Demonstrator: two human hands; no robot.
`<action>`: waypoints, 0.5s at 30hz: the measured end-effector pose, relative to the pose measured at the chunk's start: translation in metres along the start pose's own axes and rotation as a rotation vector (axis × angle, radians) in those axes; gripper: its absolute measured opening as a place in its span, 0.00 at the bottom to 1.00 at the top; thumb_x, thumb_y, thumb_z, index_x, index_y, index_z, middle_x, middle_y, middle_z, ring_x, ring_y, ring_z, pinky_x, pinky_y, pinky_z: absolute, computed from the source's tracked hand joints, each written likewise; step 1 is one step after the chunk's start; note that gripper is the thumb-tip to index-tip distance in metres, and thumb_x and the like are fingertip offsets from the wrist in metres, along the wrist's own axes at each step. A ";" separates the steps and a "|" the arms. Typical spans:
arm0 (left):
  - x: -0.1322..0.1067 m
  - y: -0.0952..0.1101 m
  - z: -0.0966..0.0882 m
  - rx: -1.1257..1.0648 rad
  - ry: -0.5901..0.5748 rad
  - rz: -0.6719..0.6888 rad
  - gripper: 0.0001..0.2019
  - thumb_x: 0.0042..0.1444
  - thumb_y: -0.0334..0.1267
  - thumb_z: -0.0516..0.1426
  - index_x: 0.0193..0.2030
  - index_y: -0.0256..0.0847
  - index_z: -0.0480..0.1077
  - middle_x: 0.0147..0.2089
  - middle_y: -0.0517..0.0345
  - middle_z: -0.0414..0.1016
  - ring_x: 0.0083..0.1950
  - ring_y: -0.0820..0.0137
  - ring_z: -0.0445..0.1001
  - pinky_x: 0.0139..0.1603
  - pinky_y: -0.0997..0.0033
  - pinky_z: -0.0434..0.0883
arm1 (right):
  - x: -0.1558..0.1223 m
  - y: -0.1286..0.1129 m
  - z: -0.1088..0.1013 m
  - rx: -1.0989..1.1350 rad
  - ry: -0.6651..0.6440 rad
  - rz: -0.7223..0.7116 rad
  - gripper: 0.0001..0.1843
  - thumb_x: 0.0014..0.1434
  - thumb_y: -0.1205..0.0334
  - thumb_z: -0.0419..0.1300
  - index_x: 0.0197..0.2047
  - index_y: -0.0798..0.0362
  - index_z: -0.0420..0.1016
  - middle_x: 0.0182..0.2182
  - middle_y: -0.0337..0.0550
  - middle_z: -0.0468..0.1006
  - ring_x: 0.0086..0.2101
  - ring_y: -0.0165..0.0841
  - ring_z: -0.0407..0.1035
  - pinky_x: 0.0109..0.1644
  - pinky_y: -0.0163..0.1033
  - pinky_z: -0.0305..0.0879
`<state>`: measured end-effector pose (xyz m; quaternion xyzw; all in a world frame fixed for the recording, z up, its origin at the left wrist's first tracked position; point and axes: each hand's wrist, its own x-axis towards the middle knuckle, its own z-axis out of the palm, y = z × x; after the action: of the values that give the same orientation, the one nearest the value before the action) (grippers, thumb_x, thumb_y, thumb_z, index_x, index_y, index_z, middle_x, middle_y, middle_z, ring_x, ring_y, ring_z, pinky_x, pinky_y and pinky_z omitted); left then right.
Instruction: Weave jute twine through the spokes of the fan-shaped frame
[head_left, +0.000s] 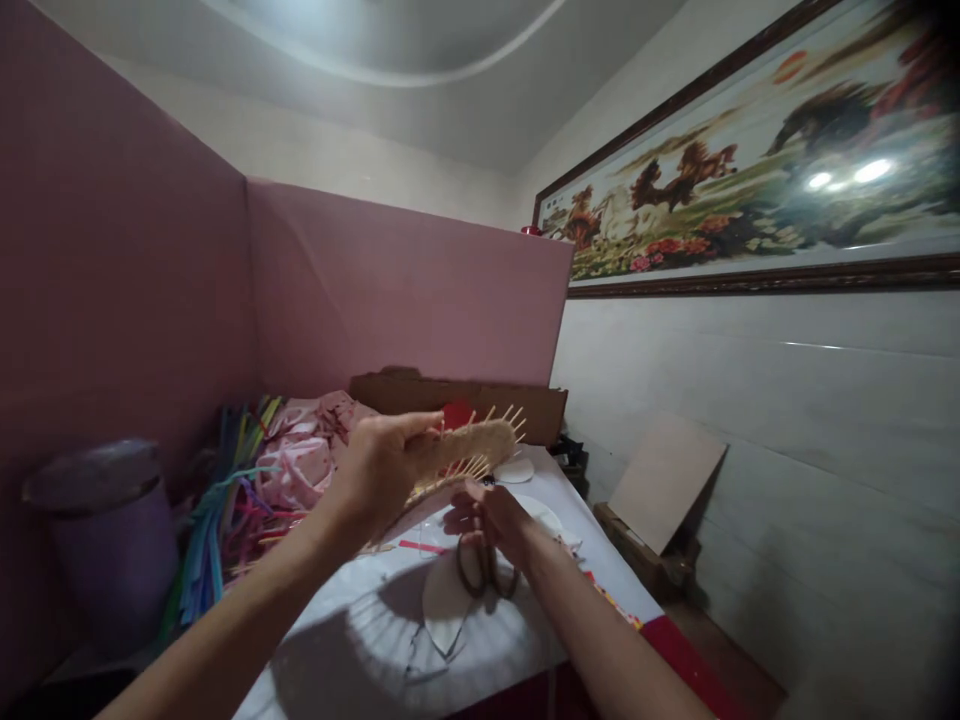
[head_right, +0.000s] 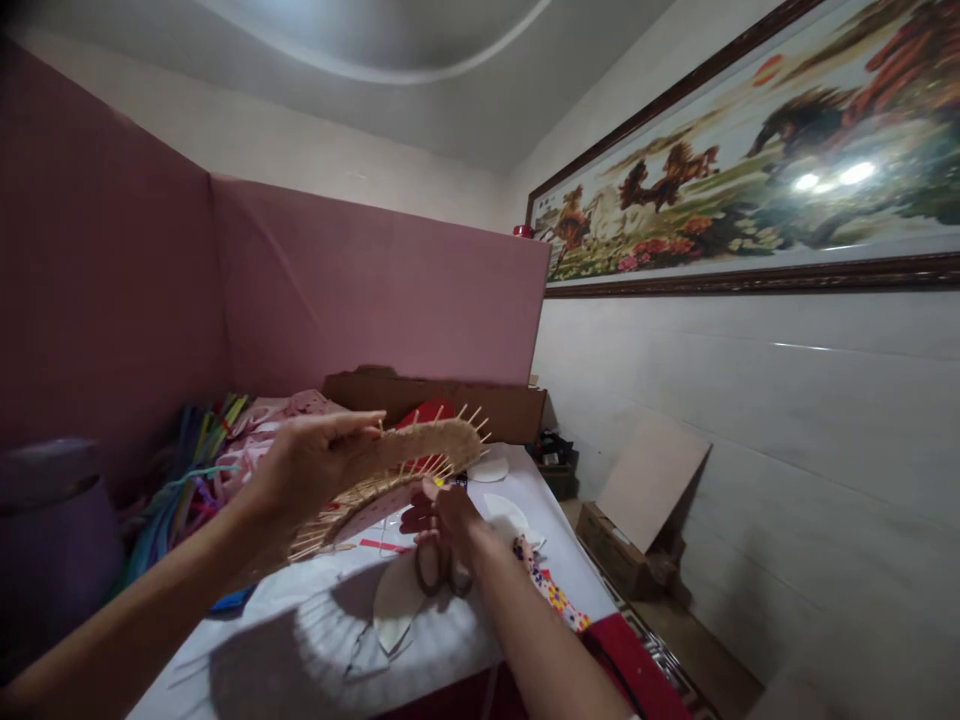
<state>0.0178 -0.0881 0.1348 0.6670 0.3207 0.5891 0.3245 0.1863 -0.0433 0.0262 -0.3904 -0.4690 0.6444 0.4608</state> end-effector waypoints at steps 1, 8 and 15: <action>-0.007 -0.010 0.003 0.181 -0.009 0.089 0.13 0.41 0.28 0.59 0.37 0.41 0.75 0.27 0.58 0.76 0.27 0.70 0.68 0.25 0.76 0.60 | -0.003 0.001 0.003 -0.033 0.009 -0.040 0.19 0.49 0.50 0.57 0.29 0.60 0.69 0.20 0.47 0.75 0.20 0.30 0.70 0.17 0.28 0.60; -0.065 -0.044 0.026 0.812 -0.134 0.357 0.22 0.47 0.24 0.51 0.49 0.45 0.67 0.32 0.54 0.77 0.29 0.66 0.73 0.30 0.71 0.67 | -0.056 0.013 0.015 -0.270 0.157 -0.330 0.12 0.50 0.55 0.56 0.27 0.56 0.70 0.21 0.40 0.74 0.18 0.28 0.68 0.14 0.26 0.56; -0.106 -0.050 0.050 0.934 -0.066 0.726 0.20 0.53 0.25 0.47 0.53 0.34 0.62 0.42 0.44 0.75 0.41 0.64 0.74 0.38 0.68 0.72 | -0.099 0.027 0.023 0.101 0.163 -0.240 0.14 0.50 0.52 0.57 0.31 0.56 0.69 0.22 0.41 0.72 0.18 0.27 0.65 0.14 0.27 0.56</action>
<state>0.0548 -0.1477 0.0280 0.8243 0.2869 0.4377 -0.2161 0.1855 -0.1478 0.0131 -0.3590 -0.4400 0.5737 0.5902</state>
